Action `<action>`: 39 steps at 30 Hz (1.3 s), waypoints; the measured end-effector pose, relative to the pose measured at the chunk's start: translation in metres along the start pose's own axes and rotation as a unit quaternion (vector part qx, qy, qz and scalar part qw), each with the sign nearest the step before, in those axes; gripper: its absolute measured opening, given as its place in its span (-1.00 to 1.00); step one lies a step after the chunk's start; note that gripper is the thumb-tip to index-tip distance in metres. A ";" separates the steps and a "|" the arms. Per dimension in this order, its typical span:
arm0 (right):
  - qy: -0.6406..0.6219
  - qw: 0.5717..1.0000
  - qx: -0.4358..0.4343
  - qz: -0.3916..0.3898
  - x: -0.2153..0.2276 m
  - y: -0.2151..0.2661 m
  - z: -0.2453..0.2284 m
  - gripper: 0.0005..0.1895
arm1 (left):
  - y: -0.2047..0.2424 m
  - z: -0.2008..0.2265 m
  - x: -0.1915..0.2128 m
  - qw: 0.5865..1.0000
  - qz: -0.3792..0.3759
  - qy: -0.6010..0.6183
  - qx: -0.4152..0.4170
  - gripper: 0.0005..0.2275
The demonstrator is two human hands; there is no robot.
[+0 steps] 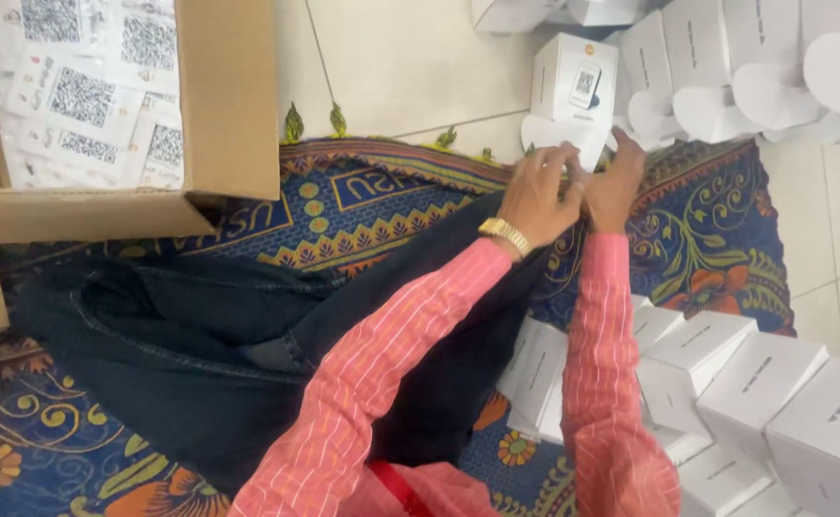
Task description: The person packs small electronic devices into individual boxes and attaches QR labels.
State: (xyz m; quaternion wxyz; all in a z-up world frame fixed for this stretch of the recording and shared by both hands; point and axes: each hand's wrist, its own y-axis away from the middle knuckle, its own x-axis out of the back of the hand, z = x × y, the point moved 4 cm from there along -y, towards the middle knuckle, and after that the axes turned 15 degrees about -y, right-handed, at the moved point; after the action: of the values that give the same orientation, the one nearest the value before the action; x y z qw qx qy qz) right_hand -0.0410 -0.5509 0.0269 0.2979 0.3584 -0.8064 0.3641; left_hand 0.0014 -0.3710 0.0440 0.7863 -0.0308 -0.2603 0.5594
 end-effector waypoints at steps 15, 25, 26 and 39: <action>-0.278 0.884 -0.318 -0.200 -0.058 -0.071 -0.089 -0.15 | -0.025 -0.146 0.057 0.920 -0.166 0.168 0.312 -0.33; -0.155 0.897 0.271 -0.312 -0.056 0.076 -0.333 0.17 | 0.062 -0.162 0.217 0.722 -0.012 0.610 0.326 -0.37; -0.151 0.900 0.278 -0.299 -0.057 0.090 -0.342 0.08 | 0.078 -0.184 0.219 0.727 -0.020 0.595 0.342 -0.37; -0.408 0.815 -0.132 -0.391 -0.126 0.102 -0.332 -0.49 | 0.128 -0.149 0.319 0.960 0.043 0.059 0.271 -0.06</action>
State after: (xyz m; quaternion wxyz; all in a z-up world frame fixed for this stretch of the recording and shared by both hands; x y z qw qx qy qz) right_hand 0.0218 -0.1906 0.0806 0.1032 0.7164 -0.6862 -0.0723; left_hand 0.0330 -0.0009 -0.0086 0.7547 0.1393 -0.0506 0.6392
